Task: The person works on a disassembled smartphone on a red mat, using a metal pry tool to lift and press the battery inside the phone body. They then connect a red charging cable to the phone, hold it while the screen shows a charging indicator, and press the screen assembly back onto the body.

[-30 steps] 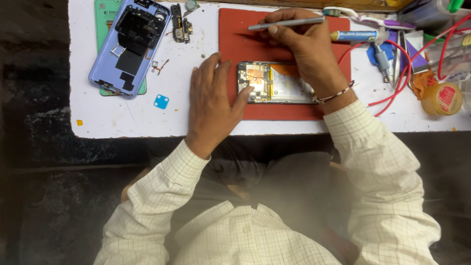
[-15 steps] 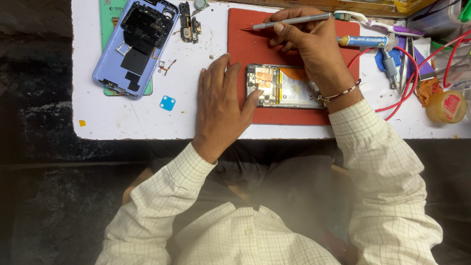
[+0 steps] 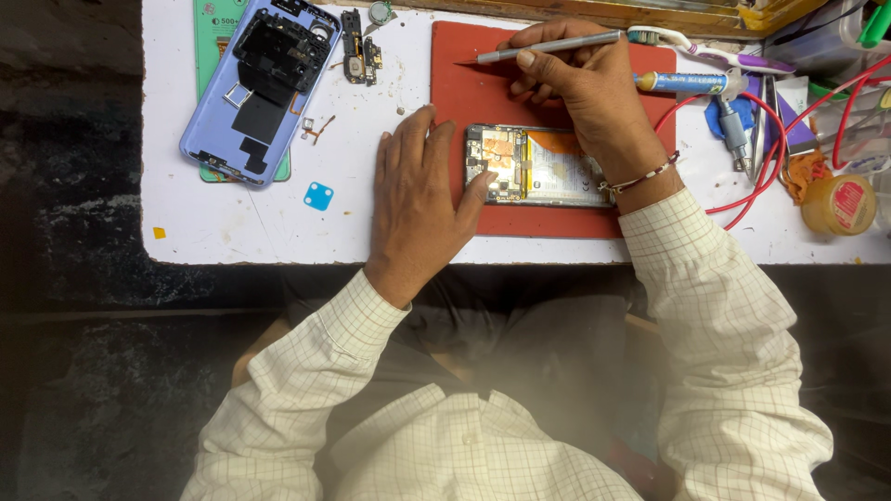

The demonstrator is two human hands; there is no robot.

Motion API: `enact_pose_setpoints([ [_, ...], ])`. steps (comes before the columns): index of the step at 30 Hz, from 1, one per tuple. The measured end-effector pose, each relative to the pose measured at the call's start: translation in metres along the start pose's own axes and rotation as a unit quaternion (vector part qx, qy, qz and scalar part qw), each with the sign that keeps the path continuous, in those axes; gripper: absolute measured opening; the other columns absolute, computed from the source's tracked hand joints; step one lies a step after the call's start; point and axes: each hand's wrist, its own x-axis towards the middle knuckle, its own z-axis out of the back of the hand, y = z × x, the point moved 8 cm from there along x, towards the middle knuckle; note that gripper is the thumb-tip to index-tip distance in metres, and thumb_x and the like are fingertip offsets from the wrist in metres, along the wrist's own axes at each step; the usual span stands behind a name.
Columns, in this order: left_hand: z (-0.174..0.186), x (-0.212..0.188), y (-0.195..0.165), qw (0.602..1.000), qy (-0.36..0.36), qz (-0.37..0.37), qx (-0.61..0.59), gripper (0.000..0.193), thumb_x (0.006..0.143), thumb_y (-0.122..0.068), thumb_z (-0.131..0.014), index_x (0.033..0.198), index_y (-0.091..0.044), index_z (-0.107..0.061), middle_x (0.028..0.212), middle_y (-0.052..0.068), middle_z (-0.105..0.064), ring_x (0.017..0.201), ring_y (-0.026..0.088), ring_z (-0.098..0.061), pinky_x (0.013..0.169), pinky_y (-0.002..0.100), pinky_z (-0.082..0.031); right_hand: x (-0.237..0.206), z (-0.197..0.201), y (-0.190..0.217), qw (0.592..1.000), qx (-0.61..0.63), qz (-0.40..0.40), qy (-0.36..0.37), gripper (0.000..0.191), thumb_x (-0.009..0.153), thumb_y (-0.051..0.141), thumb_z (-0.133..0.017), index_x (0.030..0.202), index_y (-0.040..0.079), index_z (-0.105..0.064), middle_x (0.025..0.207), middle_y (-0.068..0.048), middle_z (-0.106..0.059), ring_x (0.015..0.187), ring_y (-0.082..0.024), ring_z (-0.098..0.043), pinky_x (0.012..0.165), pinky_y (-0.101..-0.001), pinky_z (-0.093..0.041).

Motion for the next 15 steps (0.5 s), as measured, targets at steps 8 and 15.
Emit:
enact_pose_setpoints([
  [8, 0.0003, 0.0001, 0.0001, 1.0, 0.001, 0.003, -0.001, 0.065, 0.098, -0.039, -0.071, 0.137, 0.007, -0.049, 0.144, 0.027, -0.045, 0.138, 0.041, -0.044, 0.118, 0.061, -0.031, -0.0009, 0.0002, 0.0006, 1.0, 0.007, -0.015, -0.012, 0.015, 0.105, 0.006, -0.072, 0.118, 0.001, -0.07, 0.099, -0.009, -0.076, 0.082, -0.014, -0.075, 0.065, -0.0195, -0.055],
  [15, 0.0003, -0.0001, -0.0005, 1.0, 0.001, 0.004, -0.002, 0.065, 0.097, -0.04, -0.071, 0.136, 0.007, -0.049, 0.144, 0.027, -0.045, 0.138, 0.041, -0.045, 0.118, 0.062, -0.031, 0.0, -0.0016, 0.0023, 1.0, 0.006, -0.013, -0.008, 0.014, 0.104, 0.007, -0.072, 0.116, 0.001, -0.07, 0.099, -0.009, -0.076, 0.081, -0.014, -0.074, 0.064, -0.0197, -0.055],
])
